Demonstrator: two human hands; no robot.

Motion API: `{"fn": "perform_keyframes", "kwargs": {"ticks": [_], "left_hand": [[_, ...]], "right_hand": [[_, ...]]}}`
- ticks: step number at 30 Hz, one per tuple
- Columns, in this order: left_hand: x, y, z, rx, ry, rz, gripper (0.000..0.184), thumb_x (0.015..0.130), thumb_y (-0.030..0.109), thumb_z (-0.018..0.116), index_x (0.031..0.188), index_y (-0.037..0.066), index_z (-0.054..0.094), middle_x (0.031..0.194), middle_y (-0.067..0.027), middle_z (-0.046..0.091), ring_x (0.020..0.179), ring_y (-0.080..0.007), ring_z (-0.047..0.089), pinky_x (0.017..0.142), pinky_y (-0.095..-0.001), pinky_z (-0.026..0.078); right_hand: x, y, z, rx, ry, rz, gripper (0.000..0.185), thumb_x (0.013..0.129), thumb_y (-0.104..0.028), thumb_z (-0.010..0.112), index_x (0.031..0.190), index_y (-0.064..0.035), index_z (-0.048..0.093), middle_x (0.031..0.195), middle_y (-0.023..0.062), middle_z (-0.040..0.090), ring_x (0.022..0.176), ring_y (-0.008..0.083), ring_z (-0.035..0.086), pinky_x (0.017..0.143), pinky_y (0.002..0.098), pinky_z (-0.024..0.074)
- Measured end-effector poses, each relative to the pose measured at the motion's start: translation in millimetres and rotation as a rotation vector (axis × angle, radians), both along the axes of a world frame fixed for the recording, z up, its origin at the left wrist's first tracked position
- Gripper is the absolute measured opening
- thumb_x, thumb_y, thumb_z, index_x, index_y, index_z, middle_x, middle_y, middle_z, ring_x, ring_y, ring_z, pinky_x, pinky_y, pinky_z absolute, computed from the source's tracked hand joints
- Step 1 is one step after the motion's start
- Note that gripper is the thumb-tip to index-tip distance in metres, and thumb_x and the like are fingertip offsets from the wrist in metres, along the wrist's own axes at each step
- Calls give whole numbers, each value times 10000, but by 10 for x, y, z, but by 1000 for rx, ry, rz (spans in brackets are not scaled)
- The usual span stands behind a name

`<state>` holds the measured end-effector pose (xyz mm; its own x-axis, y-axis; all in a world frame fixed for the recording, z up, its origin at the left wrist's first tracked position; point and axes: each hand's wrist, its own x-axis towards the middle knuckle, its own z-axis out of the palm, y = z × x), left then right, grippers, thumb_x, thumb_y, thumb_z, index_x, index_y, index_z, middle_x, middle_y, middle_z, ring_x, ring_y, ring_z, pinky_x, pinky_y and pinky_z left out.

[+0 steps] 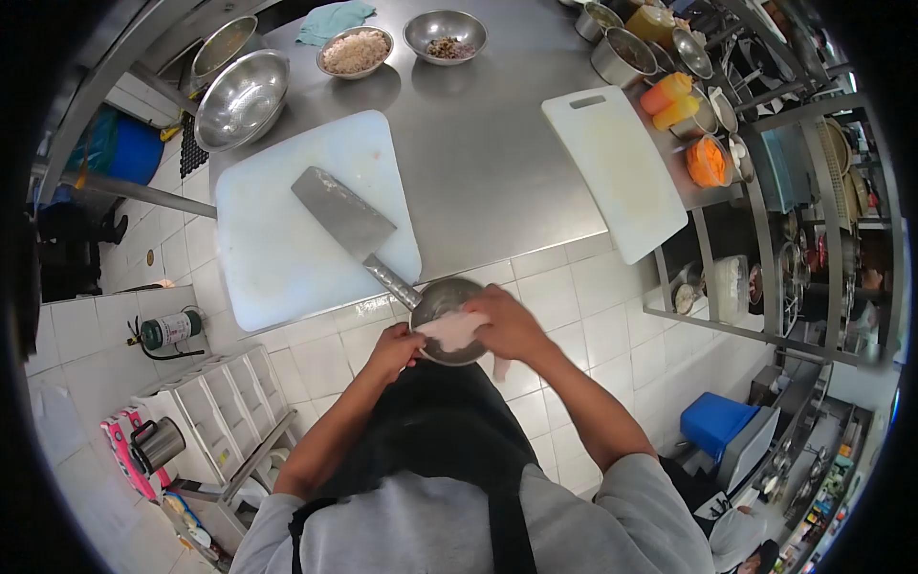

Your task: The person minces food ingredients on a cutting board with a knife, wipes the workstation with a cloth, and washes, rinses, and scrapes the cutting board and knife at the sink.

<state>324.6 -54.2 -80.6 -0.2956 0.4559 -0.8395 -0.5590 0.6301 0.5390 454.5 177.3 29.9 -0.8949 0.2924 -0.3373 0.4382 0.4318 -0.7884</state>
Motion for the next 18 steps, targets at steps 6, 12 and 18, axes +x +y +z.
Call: {"fn": "perform_keyframes", "kwargs": {"ticks": [6, 12, 18], "left_hand": [[34, -786, 43, -31, -56, 6, 184, 855, 183, 744, 979, 64, 678, 821, -18, 675, 719, -120, 653, 567, -288, 491], [9, -1454, 64, -62, 12, 83, 141, 843, 169, 745, 871, 82, 639, 774, -18, 658, 657, -115, 626, 528, -278, 477], [96, -1264, 104, -8, 93, 134, 190, 844, 191, 749, 850, 42, 631, 724, -36, 640, 589, -119, 596, 479, -280, 461]], "right_hand": [[-344, 1214, 401, 130, 28, -373, 441, 812, -58, 714, 1252, -39, 683, 1160, 167, 721, 1138, 342, 700, 996, 407, 543], [-963, 2209, -251, 794, 139, -377, 435, 816, -95, 685, 1249, -61, 711, 1136, 223, 682, 1080, 437, 667, 948, 509, 551], [-448, 594, -270, 428, -219, -76, 452, 772, -151, 742, 1222, -111, 727, 1231, 189, 654, 1154, 422, 637, 991, 477, 525]]}}
